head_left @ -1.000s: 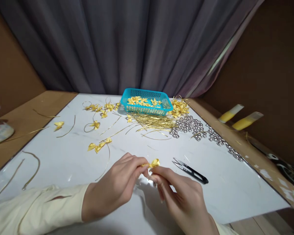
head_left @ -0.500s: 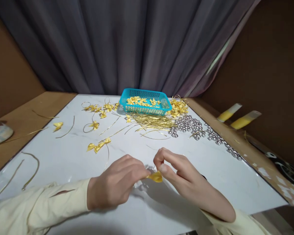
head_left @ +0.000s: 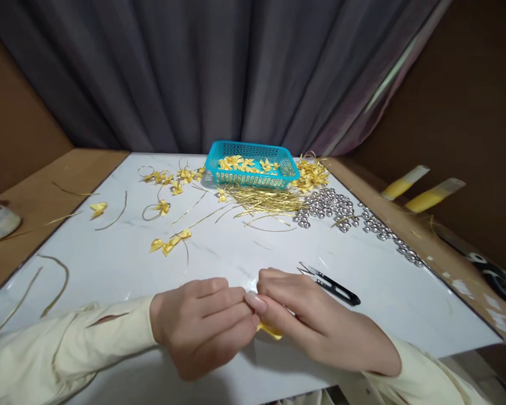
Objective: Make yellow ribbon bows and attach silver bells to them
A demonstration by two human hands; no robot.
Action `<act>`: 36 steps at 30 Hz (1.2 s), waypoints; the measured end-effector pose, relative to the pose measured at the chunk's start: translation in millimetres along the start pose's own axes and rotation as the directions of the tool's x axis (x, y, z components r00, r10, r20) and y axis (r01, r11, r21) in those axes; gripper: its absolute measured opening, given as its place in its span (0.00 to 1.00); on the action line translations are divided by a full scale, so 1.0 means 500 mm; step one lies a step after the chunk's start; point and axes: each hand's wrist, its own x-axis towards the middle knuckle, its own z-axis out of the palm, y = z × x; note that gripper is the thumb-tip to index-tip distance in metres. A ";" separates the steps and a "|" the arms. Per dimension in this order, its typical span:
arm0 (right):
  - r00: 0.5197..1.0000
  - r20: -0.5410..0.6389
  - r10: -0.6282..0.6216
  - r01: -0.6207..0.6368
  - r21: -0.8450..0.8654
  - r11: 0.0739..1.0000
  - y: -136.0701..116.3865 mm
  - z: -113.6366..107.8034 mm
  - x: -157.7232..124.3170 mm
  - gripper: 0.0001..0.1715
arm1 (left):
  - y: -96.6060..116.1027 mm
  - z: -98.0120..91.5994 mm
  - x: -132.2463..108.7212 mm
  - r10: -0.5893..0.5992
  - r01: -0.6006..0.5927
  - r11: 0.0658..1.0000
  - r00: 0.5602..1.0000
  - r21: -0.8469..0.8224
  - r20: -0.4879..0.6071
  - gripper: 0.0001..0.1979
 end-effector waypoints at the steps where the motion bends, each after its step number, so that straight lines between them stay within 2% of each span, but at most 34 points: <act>1: 0.998 0.017 0.058 -0.060 0.088 0.994 0.001 0.003 0.000 0.19 | 0.003 0.003 -0.004 -0.025 0.025 0.999 1.000 -0.032 -0.004 0.16; 3: 0.977 0.059 0.203 -0.211 0.316 0.925 0.005 0.009 0.001 0.21 | 0.011 0.010 -0.016 -0.071 0.071 0.994 0.997 -0.088 -0.001 0.16; 5: 0.943 0.101 0.316 -0.319 0.538 0.780 0.009 0.016 0.004 0.24 | 0.018 0.013 -0.024 -0.107 0.108 0.985 0.994 -0.132 0.017 0.15; 7: 0.920 0.122 0.372 -0.345 0.705 0.620 0.015 0.022 0.008 0.25 | 0.023 0.011 -0.025 -0.166 0.174 0.973 0.984 -0.150 0.061 0.14; 11: 0.891 0.206 0.404 -0.353 0.874 0.334 0.029 0.033 0.019 0.27 | 0.021 0.002 -0.016 -0.238 0.248 0.960 0.967 -0.132 0.085 0.13; 14: 0.878 0.258 0.403 -0.367 0.904 0.220 0.036 0.039 0.024 0.27 | 0.016 0.000 -0.012 -0.238 0.246 0.958 0.969 -0.146 0.073 0.12; 19: 0.873 0.252 0.418 -0.368 0.903 0.223 0.036 0.036 0.026 0.27 | 0.010 -0.002 -0.010 -0.211 0.225 0.959 0.973 -0.172 0.095 0.13; 25: 0.889 0.229 0.397 -0.362 0.882 0.300 0.039 0.025 0.030 0.27 | 0.009 0.000 -0.005 -0.246 0.257 0.947 0.966 -0.194 0.077 0.11; 27: 0.894 0.201 0.401 -0.348 0.875 0.337 0.041 0.023 0.031 0.27 | 0.013 0.003 -0.003 -0.348 0.355 0.905 0.935 -0.233 0.074 0.10; 30: 0.898 0.132 0.419 -0.311 0.864 0.395 0.040 0.022 0.032 0.27 | 0.023 0.008 -0.001 -0.532 0.534 0.793 0.842 -0.294 0.094 0.10; 32: 0.905 0.100 0.414 -0.287 0.861 0.420 0.037 0.022 0.033 0.27 | 0.028 0.008 0.001 -0.592 0.593 0.748 0.799 -0.299 0.105 0.10; 36: 0.899 0.030 0.437 -0.239 0.869 0.433 0.030 0.023 0.033 0.23 | 0.031 0.004 0.012 -0.642 0.650 0.695 0.754 -0.307 0.141 0.10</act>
